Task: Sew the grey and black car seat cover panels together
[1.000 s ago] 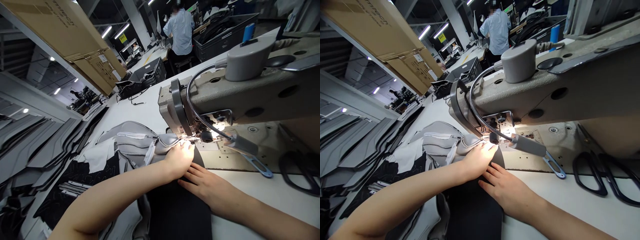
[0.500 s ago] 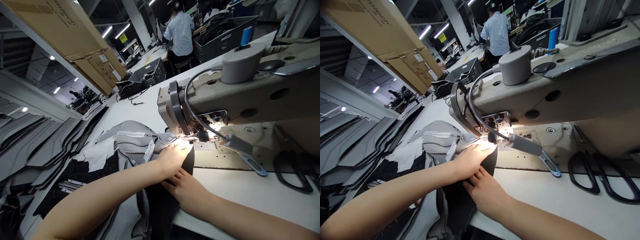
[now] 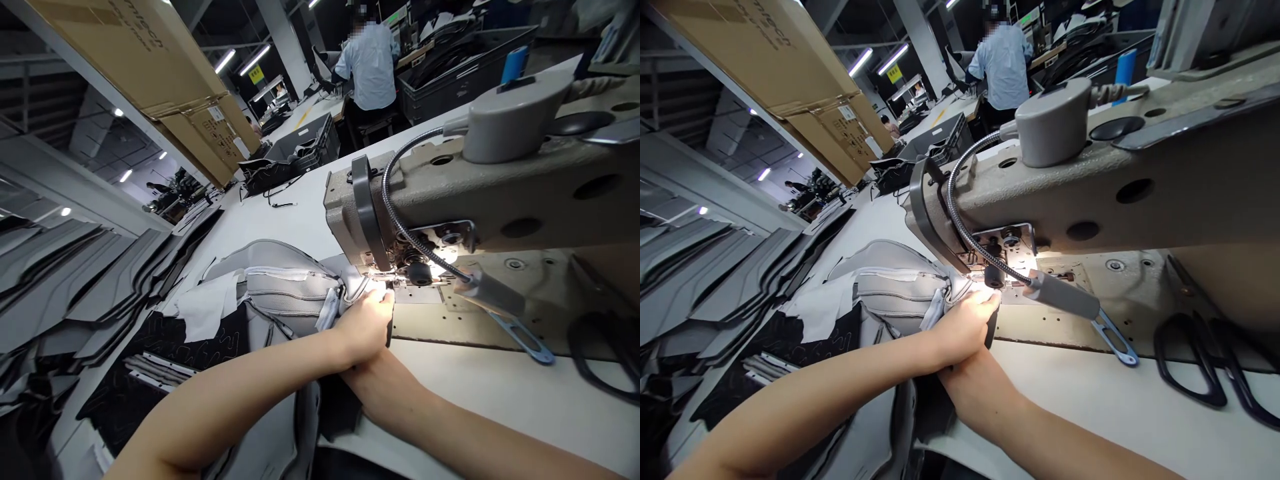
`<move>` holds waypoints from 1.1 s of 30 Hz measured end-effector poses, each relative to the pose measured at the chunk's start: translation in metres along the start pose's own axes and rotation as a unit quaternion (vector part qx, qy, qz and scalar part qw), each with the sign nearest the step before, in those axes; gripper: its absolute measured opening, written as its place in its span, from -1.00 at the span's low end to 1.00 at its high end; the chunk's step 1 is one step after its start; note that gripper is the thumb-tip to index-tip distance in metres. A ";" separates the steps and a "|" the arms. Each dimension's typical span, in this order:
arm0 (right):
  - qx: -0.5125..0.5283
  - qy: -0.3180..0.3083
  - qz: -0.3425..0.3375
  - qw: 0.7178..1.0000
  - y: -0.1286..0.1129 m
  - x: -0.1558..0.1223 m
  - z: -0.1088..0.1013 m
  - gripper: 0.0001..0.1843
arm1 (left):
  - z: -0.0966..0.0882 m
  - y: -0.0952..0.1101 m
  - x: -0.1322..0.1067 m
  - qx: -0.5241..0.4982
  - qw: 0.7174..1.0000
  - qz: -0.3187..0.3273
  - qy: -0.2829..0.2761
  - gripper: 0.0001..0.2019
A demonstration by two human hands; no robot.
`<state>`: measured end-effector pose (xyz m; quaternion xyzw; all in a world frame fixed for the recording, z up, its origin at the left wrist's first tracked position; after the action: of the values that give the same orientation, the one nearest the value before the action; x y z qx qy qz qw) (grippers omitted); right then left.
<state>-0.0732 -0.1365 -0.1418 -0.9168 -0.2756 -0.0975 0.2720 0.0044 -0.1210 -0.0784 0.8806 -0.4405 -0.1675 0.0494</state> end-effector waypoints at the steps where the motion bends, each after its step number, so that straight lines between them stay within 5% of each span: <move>1: -0.010 -0.005 0.006 1.000 -0.001 0.000 -0.003 -0.44 | 0.002 -0.001 0.002 0.014 1.000 0.004 0.003 -0.48; 6: -0.045 -0.026 -0.004 0.999 -0.001 -0.003 -0.012 -0.42 | 0.004 -0.002 0.007 0.060 0.997 0.041 0.012 -0.55; 10: -0.048 -0.001 -0.026 0.999 0.001 -0.003 -0.013 -0.54 | -0.007 -0.006 -0.034 0.108 0.990 0.091 0.021 -0.47; 16: -0.064 0.040 -0.054 0.996 -0.001 -0.001 -0.025 -0.52 | -0.018 -0.048 -0.115 0.185 0.973 -0.118 0.074 -0.22; 21: -0.025 -0.005 -0.040 0.999 0.001 -0.005 -0.019 -0.46 | -0.022 -0.076 -0.097 0.200 0.977 -0.045 0.052 -0.37; 25: 0.047 -0.045 -0.011 0.998 0.002 -0.014 -0.033 -0.37 | -0.040 -0.055 -0.086 0.153 0.986 0.043 0.044 -0.58; 30: 0.119 -0.056 -0.049 0.990 0.004 -0.042 -0.070 -0.61 | -0.033 -0.011 -0.094 0.116 0.985 0.112 -0.067 -0.74; 33: 0.039 -0.011 0.078 0.996 0.025 -0.053 -0.080 -0.82 | -0.024 -0.006 -0.096 0.114 0.987 0.092 -0.064 -0.70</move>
<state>-0.1057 -0.2225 -0.1041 -0.9250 -0.2101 -0.0553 0.3117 -0.0361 -0.0424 -0.0336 0.8240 -0.5377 -0.1668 -0.0643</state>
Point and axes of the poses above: each hand's wrist, its own x-axis towards the middle knuckle, its own z-axis out of the palm, y = z × x, the point moved 2 cm from there along x, towards the middle knuckle, and after that the axes turned 10 degrees about -x, right-handed, at the moved point
